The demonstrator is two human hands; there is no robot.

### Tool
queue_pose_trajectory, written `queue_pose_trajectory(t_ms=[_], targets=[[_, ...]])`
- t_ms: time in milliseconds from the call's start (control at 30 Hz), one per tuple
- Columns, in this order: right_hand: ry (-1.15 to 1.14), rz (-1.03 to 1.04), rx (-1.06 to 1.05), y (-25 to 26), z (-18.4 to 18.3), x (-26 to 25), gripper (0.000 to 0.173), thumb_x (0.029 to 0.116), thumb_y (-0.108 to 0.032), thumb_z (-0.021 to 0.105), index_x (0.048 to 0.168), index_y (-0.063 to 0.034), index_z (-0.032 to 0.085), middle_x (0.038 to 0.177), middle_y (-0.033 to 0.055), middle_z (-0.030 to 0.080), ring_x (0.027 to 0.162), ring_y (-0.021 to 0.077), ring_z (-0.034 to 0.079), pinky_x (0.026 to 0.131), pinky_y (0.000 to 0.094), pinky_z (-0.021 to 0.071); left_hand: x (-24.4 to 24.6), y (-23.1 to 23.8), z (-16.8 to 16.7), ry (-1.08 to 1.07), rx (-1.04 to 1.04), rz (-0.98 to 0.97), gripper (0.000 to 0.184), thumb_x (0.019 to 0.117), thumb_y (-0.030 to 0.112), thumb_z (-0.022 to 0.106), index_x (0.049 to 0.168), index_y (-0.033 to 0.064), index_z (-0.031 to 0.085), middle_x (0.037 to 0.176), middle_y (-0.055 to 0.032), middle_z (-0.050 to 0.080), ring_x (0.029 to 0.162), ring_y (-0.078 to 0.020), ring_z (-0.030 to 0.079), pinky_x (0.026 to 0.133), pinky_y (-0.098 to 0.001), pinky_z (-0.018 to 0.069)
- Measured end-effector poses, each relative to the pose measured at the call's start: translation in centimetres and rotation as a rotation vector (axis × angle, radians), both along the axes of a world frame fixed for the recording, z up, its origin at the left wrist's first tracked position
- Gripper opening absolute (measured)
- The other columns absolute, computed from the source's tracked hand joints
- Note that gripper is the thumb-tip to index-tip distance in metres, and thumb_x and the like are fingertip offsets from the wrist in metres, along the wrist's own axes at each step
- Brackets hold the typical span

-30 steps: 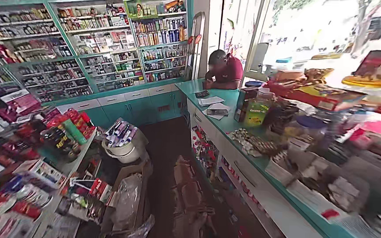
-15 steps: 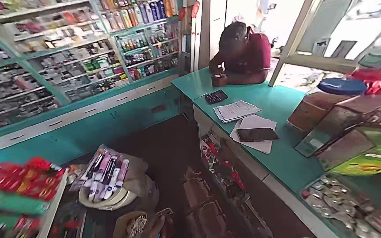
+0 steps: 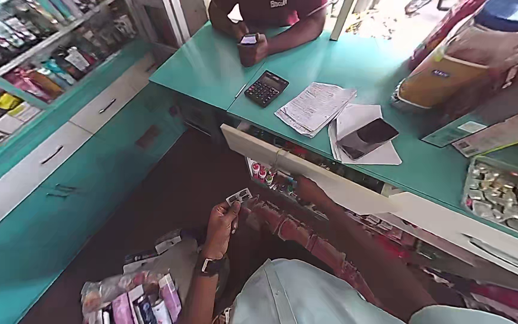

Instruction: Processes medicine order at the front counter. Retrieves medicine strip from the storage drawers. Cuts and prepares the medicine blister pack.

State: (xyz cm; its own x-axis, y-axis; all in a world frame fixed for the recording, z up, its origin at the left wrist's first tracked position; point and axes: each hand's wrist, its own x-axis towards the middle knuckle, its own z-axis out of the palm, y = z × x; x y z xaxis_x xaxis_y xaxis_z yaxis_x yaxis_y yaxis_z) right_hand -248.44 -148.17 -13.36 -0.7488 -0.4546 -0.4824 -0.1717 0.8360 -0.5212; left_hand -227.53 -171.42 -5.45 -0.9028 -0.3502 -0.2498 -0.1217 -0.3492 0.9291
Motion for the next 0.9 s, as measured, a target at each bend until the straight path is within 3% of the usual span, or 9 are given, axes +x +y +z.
queue_pose_trajectory(t_ms=[100,167,267,333,433,533,600,700,900], targets=[[-0.066,0.087,0.061,-0.6,1.9,3.2,0.045,0.0989,-0.020,0.061,0.139,-0.0012,0.054,0.129,0.0281,0.061,0.118,0.0466,0.062,0.096,0.0667,0.0482,-1.9,-1.4,-0.2,-0.043,-0.055,-0.121,0.022,0.1038,0.011,0.054,0.097,0.0012,0.072,0.083,-0.0080,0.076,0.044,0.0006,0.048,0.041,-0.0151,0.0378],[-0.160,0.087,-0.078,-0.6,3.2,4.8,0.032,0.1016,-0.022,0.057,0.123,0.0002,0.064,0.108,0.0259,0.067,0.099,0.0428,0.067,0.085,0.0637,0.0519,-2.7,-2.1,-0.3,-0.064,-0.118,-0.250,0.020,0.1020,0.013,0.056,0.098,0.0034,0.073,0.083,-0.0059,0.077,0.044,0.0019,0.047,0.041,-0.0146,0.0373],[-0.282,-0.084,-0.640,-0.8,5.0,8.1,0.037,0.1074,-0.037,0.048,0.116,-0.0074,0.069,0.075,-0.0001,0.060,0.058,0.0091,0.054,0.056,0.0302,0.0494,-3.6,-2.8,-1.1,-0.055,-0.241,-0.464,0.019,0.0996,0.018,0.062,0.097,0.0065,0.077,0.081,-0.0007,0.077,0.048,0.0047,0.051,0.043,-0.0129,0.0388],[-0.301,-0.148,-0.831,-1.5,6.7,10.2,0.035,0.1053,-0.035,0.056,0.123,-0.0079,0.070,0.079,-0.0035,0.064,0.059,0.0000,0.053,0.056,0.0206,0.0479,-4.0,-2.6,-1.5,-0.049,-0.305,-0.594,0.017,0.0977,0.018,0.065,0.097,0.0064,0.077,0.080,0.0018,0.077,0.056,0.0034,0.059,0.050,-0.0141,0.0455],[-0.111,-0.158,-0.780,-2.1,8.0,11.9,0.029,0.0980,-0.028,0.068,0.110,-0.0019,0.073,0.078,0.0036,0.068,0.064,0.0055,0.059,0.064,0.0263,0.0504,-4.3,-1.9,-0.9,-0.032,-0.366,-0.707,0.018,0.0932,0.020,0.069,0.096,0.0033,0.077,0.081,0.0000,0.077,0.071,-0.0064,0.072,0.068,-0.0255,0.0615],[-0.003,-0.317,-0.723,-1.0,9.1,13.9,0.028,0.0978,-0.027,0.068,0.107,-0.0012,0.073,0.081,0.0069,0.071,0.069,0.0116,0.065,0.069,0.0333,0.0545,-4.9,-2.9,-0.1,0.071,-0.587,-0.711,0.020,0.0904,0.020,0.071,0.094,0.0015,0.076,0.079,0.0008,0.076,0.071,-0.0033,0.072,0.071,-0.0235,0.0607],[0.063,-0.568,-0.770,0.6,9.9,16.1,0.026,0.0986,-0.027,0.066,0.111,-0.0037,0.071,0.085,0.0018,0.071,0.072,0.0074,0.066,0.071,0.0291,0.0564,-5.8,-4.9,-1.0,0.178,-0.819,-0.612,0.024,0.0954,0.021,0.066,0.100,0.0000,0.077,0.083,-0.0037,0.076,0.073,-0.0078,0.072,0.073,-0.0277,0.0620],[0.183,-0.921,-0.792,3.6,10.4,19.3,0.022,0.0995,-0.024,0.062,0.114,-0.0074,0.066,0.081,-0.0062,0.063,0.063,0.0009,0.055,0.059,0.0214,0.0484,-7.8,-8.2,-3.2,0.250,-1.124,-0.487,0.032,0.1000,0.024,0.062,0.104,-0.0042,0.076,0.091,-0.0172,0.076,0.080,-0.0267,0.075,0.079,-0.0487,0.0614],[0.324,-1.372,-0.934,5.1,9.8,23.9,0.009,0.0897,-0.014,0.070,0.098,-0.0121,0.071,0.068,-0.0086,0.064,0.046,-0.0011,0.046,0.042,0.0158,0.0384,-7.4,-12.0,-7.2,0.232,-1.360,-0.348,0.032,0.1000,0.026,0.060,0.102,-0.0008,0.078,0.084,-0.0178,0.074,0.071,-0.0295,0.071,0.068,-0.0513,0.0558]])
